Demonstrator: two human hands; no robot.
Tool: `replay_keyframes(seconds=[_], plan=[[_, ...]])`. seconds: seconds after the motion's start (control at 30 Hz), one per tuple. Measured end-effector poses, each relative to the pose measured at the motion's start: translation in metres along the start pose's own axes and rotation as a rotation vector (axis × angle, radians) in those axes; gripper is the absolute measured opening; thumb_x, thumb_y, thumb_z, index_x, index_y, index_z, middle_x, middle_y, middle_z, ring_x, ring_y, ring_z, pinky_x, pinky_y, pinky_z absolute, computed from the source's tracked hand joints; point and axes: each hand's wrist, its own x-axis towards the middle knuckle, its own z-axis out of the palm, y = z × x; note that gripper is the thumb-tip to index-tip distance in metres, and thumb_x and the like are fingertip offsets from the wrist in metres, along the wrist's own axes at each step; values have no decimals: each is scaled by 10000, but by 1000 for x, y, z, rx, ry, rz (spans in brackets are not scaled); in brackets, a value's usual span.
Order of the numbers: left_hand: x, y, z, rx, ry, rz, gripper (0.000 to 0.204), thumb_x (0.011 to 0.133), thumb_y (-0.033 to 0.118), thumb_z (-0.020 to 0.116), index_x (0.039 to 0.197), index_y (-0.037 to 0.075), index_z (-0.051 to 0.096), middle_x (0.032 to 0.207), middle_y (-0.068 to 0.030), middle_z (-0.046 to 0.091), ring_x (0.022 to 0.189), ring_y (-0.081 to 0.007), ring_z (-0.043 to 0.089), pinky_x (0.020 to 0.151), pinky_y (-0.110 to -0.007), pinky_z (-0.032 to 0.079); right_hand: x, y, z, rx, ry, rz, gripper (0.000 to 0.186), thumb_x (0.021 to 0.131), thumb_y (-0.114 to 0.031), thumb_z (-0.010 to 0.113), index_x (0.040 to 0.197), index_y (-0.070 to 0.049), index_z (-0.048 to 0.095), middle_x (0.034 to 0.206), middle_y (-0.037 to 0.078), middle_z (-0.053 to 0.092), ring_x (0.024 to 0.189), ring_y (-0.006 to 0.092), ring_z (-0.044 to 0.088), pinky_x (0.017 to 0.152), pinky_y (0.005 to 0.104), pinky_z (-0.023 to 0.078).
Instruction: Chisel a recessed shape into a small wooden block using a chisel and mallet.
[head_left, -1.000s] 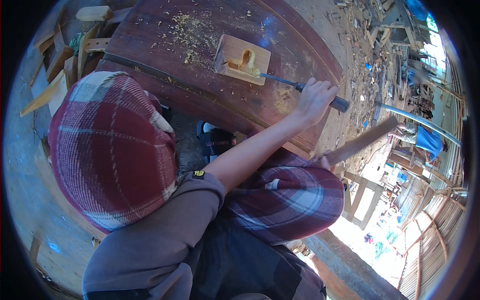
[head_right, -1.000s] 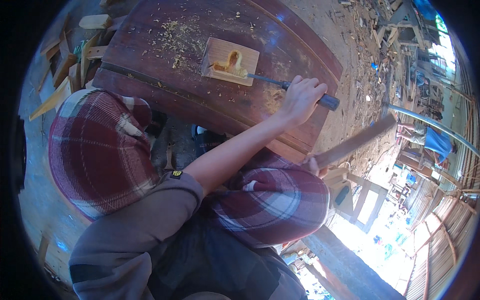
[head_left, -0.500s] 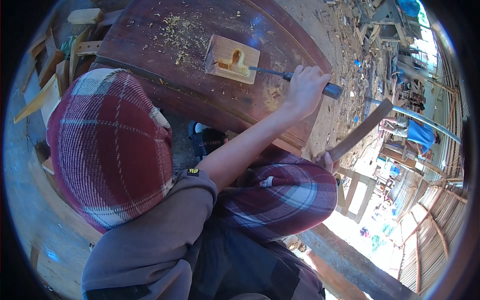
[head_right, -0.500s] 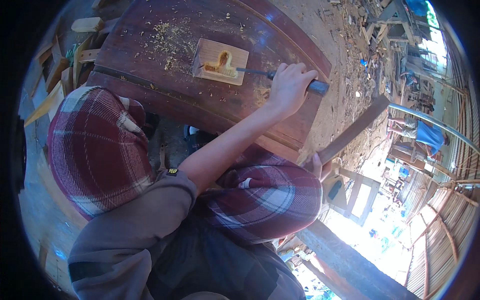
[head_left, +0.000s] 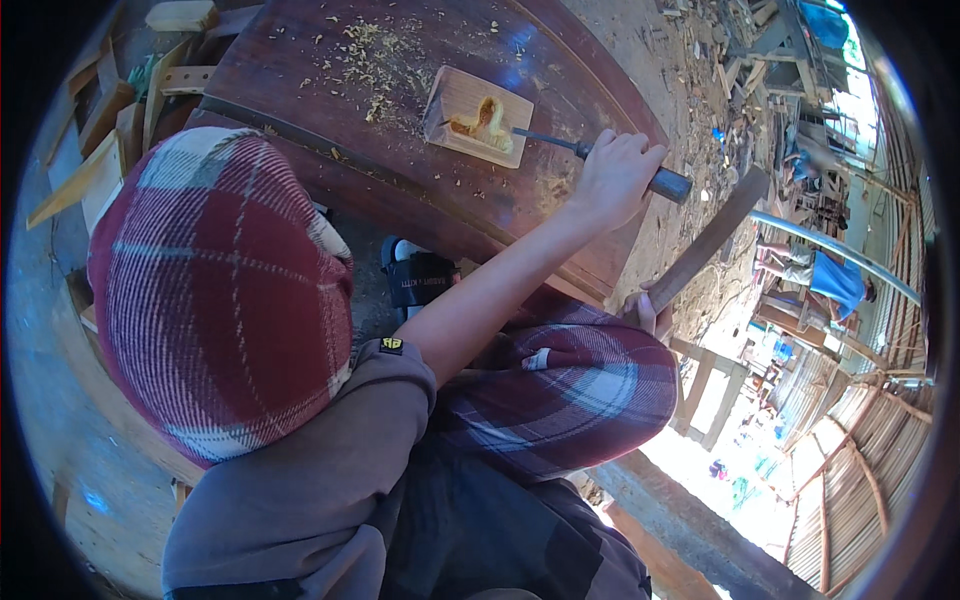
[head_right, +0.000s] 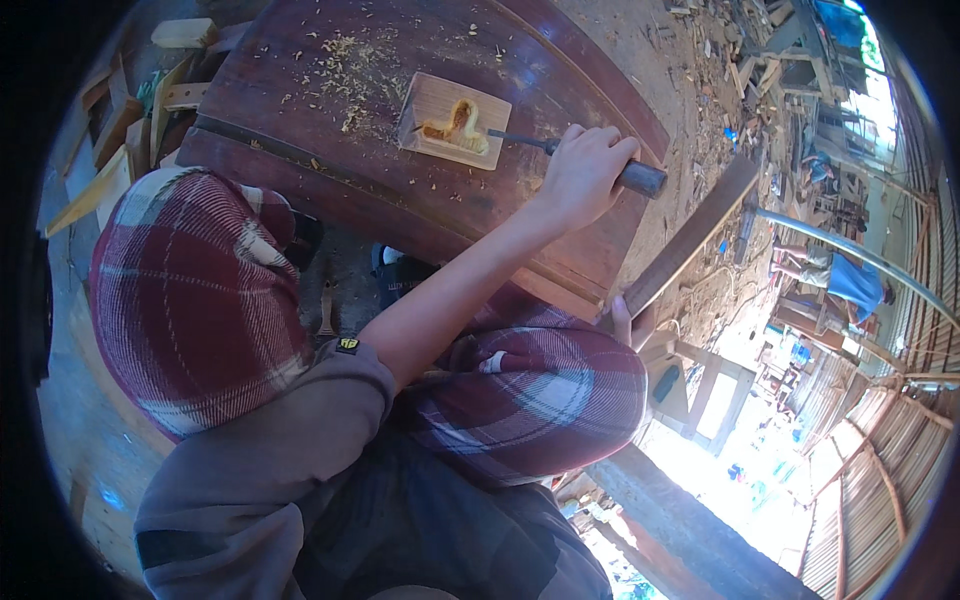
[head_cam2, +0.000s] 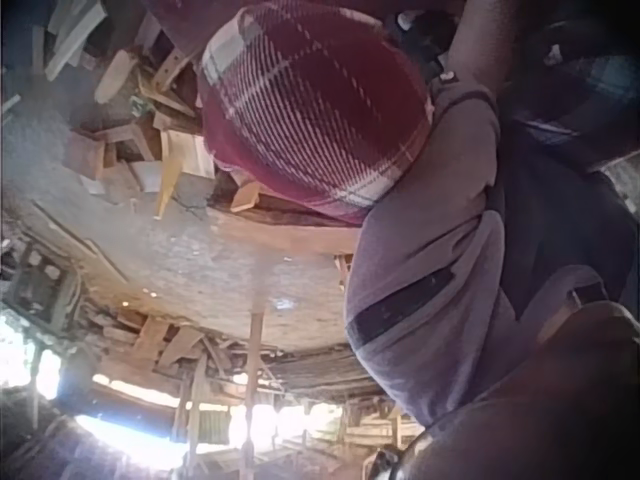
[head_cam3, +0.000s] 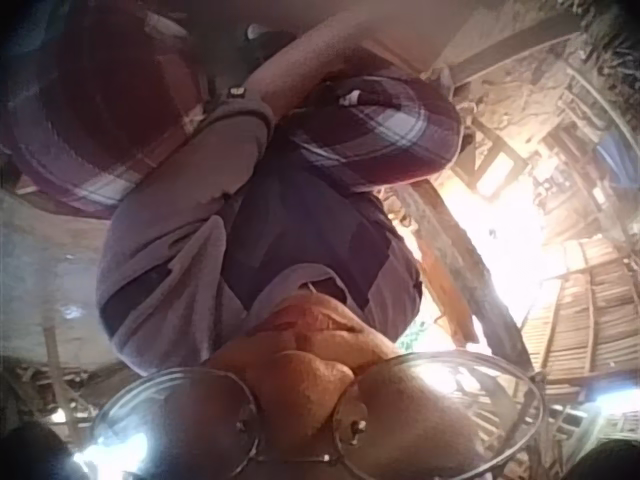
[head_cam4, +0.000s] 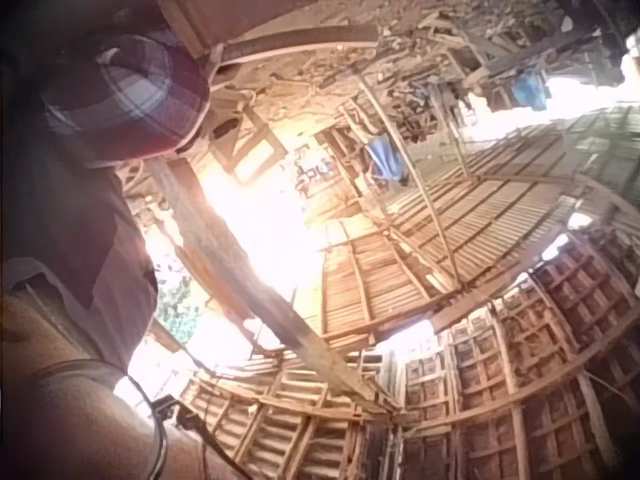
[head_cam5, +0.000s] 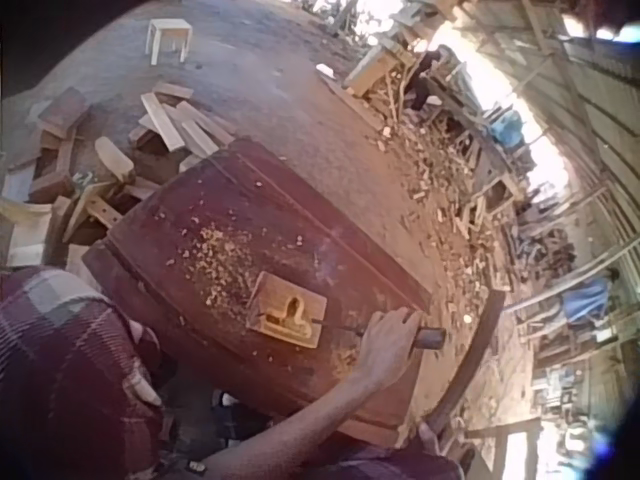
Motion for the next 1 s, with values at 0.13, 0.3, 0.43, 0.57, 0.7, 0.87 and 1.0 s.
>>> replay_keyframes(seconds=[0.13,0.3,0.43,0.57,0.7,0.87,1.0], plan=[[-7,-4,6,-30,1,2,242,687,59,684,873,139,553,838,-40,556,874,-239,567,801,-387,365,1,13,8,-84,115,12,374,858,-240,630,1119,-15,484,693,70,538,586,152,532,533,277,451],[-18,14,7,32,20,6,306,672,41,686,938,154,586,834,-32,548,857,-229,561,792,-378,359,6,49,-5,-207,258,226,757,701,-274,763,1288,90,454,1109,186,527,1014,245,517,898,362,423],[-20,13,8,27,0,30,366,662,27,680,992,171,617,838,-31,546,845,-227,555,785,-374,358,6,70,-7,-194,261,312,878,706,-291,781,1362,123,368,1305,233,429,1225,299,423,1049,355,343],[-23,12,9,49,-16,25,346,657,30,680,971,164,620,841,-35,549,846,-228,557,786,-373,359,7,53,-3,-99,158,343,891,712,-282,787,1366,132,345,1310,230,422,1220,291,428,1045,352,347],[-23,14,11,37,-6,38,333,663,32,671,967,159,618,838,-35,544,840,-229,555,787,-370,361,3,62,-3,-135,303,268,873,711,-271,791,1349,140,359,1308,234,424,1198,285,444,1035,359,357],[-26,13,9,30,16,48,312,675,38,662,959,156,610,831,-33,534,830,-229,551,784,-368,363,10,78,-20,-141,207,341,841,712,-260,790,1330,142,385,1288,226,418,1171,281,451,1036,369,357],[-26,14,9,43,36,48,287,687,53,653,950,155,602,824,-31,522,819,-226,545,784,-369,363,7,75,-14,-112,274,268,751,715,-245,780,1283,113,443,1148,191,518,1048,247,529,936,353,429]])
